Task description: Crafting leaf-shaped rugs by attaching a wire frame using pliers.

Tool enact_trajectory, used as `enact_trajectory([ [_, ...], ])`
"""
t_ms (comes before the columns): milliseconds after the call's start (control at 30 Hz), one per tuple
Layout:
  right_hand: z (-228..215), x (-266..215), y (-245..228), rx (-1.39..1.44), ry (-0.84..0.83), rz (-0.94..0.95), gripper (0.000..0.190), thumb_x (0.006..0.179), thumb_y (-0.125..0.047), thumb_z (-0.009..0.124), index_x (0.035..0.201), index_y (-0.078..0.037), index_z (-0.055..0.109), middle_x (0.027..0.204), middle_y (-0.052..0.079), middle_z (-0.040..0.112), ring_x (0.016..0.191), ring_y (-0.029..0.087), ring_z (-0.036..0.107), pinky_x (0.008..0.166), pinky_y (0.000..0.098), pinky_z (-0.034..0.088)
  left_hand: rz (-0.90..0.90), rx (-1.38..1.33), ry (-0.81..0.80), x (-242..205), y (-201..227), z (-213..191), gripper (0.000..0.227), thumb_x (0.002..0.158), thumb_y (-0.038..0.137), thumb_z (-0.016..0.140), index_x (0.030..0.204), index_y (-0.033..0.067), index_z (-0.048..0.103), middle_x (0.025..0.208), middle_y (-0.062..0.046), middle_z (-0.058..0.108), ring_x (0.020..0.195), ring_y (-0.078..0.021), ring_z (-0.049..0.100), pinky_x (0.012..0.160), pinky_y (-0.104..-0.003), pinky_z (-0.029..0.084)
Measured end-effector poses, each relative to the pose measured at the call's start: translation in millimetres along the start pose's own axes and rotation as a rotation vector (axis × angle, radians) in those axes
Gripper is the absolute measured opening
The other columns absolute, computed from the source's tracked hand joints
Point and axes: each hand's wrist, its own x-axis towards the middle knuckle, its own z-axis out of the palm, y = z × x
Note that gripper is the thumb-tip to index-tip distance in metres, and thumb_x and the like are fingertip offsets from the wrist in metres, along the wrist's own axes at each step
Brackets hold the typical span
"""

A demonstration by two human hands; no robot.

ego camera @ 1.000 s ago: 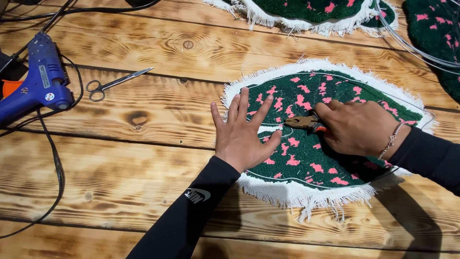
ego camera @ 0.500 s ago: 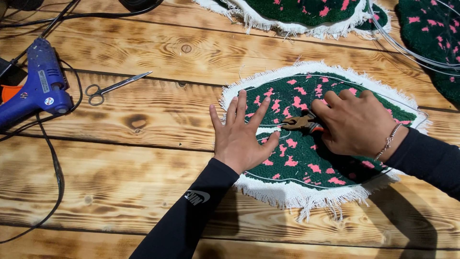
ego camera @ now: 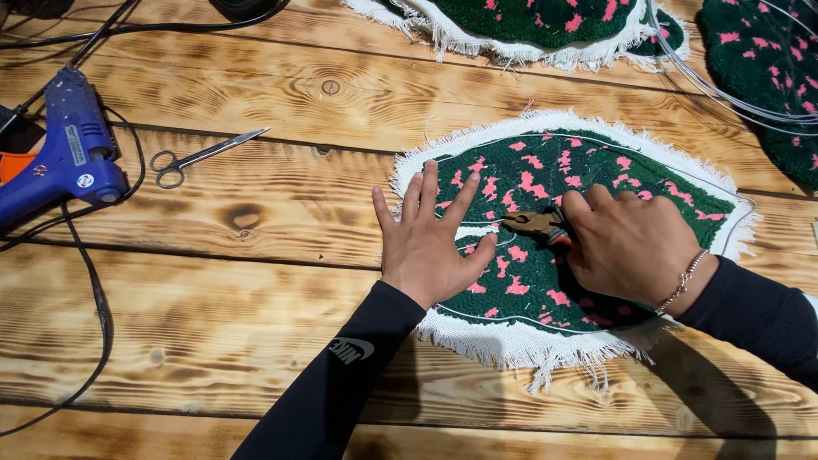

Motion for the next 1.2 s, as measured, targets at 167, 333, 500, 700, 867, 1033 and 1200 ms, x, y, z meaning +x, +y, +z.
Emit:
enact_trajectory([
  [167,10.1,-2.8,-3.2,-0.001,-0.022,0.011,0.041,0.083,-0.042,0.068,0.100,-0.007,0.054,0.078,0.013,0.066,0.054,0.029,0.069,0.046,0.0404,0.053,0.001,0.002,0.012,0.4,-0.4,3.2,0.082,0.088,0.070,0.044,0.160,0.0342,0.024,0.166,-0.022,0.013,0.151,-0.0400,0.017,0.111,-0.076,-0.005],
  [333,30.9,-10.8,-7.2,0.079,0.062,0.022,0.035,0.088,-0.037,0.065,0.088,-0.005,0.052,0.068,0.013,0.066,0.051,0.030,0.067,0.045,0.0417,0.053,-0.014,0.004,-0.018,-0.1,1.0,0.3,0.083,0.088,0.070,0.043,0.160,0.0349,0.023,0.166,-0.022,0.010,0.152,-0.0393,0.016,0.111,-0.076,-0.005],
  [500,27.2,-6.9,-7.5,0.234,-0.054,0.177,0.037,0.093,-0.040,0.061,0.095,-0.004,0.052,0.073,0.015,0.066,0.057,0.036,0.068,0.050,0.0457,0.055,-0.013,-0.009,-0.041,2.4,0.2,-0.3,0.084,0.087,0.071,0.043,0.159,0.0351,0.021,0.166,-0.022,0.008,0.153,-0.0388,0.012,0.110,-0.075,-0.007],
  [700,-10.8,-2.7,8.1,0.070,-0.073,0.150,0.043,0.079,-0.046,0.066,0.103,-0.011,0.056,0.090,0.012,0.066,0.084,0.032,0.072,0.067,0.0472,0.058,-0.007,-0.023,-0.021,1.4,-0.1,1.9,0.084,0.087,0.072,0.043,0.160,0.0351,0.022,0.166,-0.021,0.008,0.152,-0.0390,0.013,0.111,-0.075,-0.007],
  [867,-5.8,-0.5,0.3,0.050,-0.140,0.124,0.048,0.079,-0.049,0.065,0.107,-0.011,0.056,0.094,0.013,0.065,0.084,0.031,0.072,0.064,0.0444,0.059,-0.022,-0.022,-0.035,1.2,0.6,-1.6,0.084,0.087,0.071,0.044,0.160,0.0353,0.023,0.167,-0.021,0.008,0.153,-0.0390,0.013,0.111,-0.075,-0.006],
  [1033,3.6,-7.3,-11.6,0.092,-0.144,0.162,0.043,0.086,-0.047,0.063,0.099,-0.007,0.054,0.086,0.015,0.068,0.069,0.035,0.073,0.059,0.0450,0.059,-0.015,-0.024,-0.047,0.7,0.9,-2.2,0.083,0.088,0.071,0.042,0.160,0.0350,0.022,0.167,-0.021,0.008,0.153,-0.0391,0.012,0.111,-0.075,-0.007],
  [1200,16.9,-18.7,-23.0,0.165,0.019,0.145,0.041,0.087,-0.041,0.062,0.090,-0.002,0.053,0.071,0.019,0.068,0.060,0.037,0.071,0.054,0.0454,0.057,-0.026,-0.016,-0.080,1.5,2.1,-5.9,0.084,0.088,0.071,0.041,0.161,0.0358,0.017,0.167,-0.021,0.007,0.153,-0.0379,0.010,0.111,-0.075,-0.008],
])
